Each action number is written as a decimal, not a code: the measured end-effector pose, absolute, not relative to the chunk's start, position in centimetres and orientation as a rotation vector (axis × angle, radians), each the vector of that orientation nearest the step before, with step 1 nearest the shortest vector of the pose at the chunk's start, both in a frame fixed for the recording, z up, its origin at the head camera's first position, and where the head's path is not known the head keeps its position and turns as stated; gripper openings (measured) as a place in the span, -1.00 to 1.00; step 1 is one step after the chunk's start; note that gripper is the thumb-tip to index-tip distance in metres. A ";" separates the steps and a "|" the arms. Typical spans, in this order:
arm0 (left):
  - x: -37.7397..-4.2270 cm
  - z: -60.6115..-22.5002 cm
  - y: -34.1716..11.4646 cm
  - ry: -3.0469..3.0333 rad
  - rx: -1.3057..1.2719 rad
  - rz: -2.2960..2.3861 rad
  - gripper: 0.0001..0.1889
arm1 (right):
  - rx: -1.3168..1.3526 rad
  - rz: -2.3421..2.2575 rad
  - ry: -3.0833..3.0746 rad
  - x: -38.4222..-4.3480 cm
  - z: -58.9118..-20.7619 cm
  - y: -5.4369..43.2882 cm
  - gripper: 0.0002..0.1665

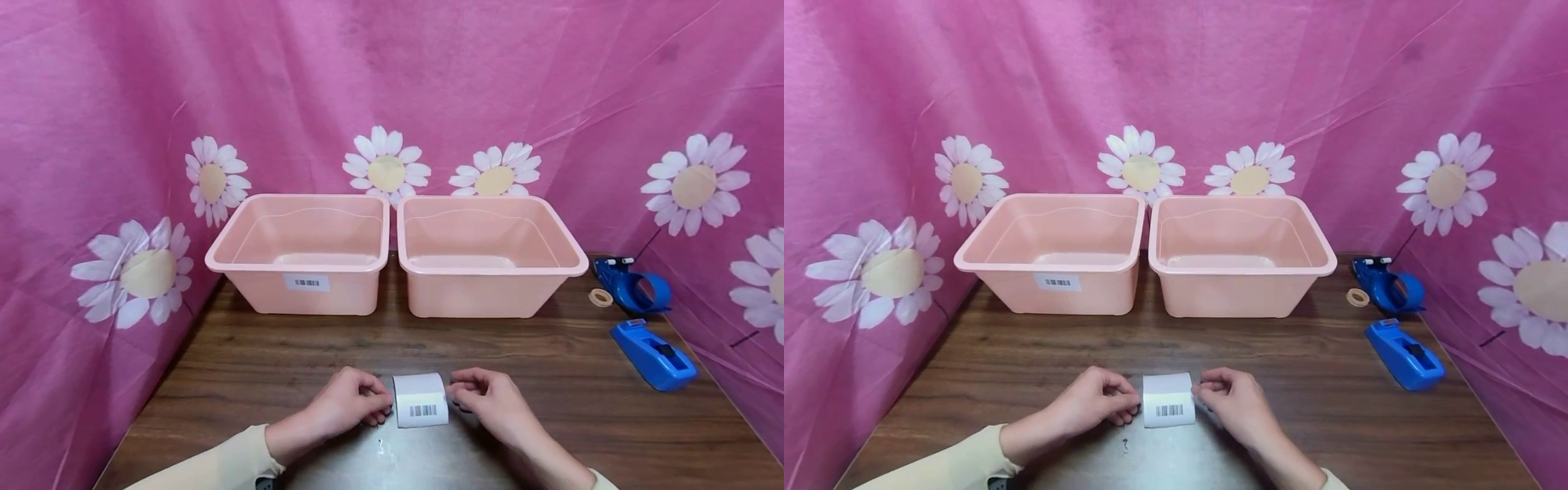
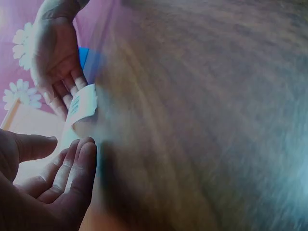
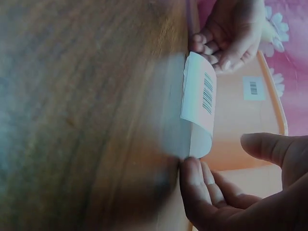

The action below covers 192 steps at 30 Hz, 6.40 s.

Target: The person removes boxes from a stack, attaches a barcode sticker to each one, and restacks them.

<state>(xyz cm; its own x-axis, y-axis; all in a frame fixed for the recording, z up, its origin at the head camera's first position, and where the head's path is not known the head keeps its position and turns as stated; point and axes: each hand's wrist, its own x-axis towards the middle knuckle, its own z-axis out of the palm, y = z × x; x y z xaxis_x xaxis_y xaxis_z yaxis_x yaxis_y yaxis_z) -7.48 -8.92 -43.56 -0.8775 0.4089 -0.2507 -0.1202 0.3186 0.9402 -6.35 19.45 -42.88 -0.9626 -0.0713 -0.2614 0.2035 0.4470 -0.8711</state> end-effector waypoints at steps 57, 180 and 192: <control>-8.1 -29.1 -7.4 2.393 0.494 2.320 -0.89 | -0.293 -2.221 2.489 -7.2 -27.8 17.9 -0.88; -9.8 -32.2 -7.9 2.112 0.781 2.468 -0.83 | -0.420 -2.232 2.802 -6.7 -29.5 14.9 -0.85; -10.5 -33.4 -12.6 2.126 0.724 2.277 -0.76 | -0.178 -1.921 2.962 -6.7 -29.2 19.6 -0.95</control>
<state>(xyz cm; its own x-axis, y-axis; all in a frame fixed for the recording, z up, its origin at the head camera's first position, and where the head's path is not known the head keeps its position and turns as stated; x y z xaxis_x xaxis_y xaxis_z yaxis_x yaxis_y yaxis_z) -10.50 -12.62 -33.40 -0.8960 0.2607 0.3595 0.3408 -0.1156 0.9330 -6.72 19.57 -29.17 -0.9189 0.1268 0.3736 -0.2894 0.4270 -0.8567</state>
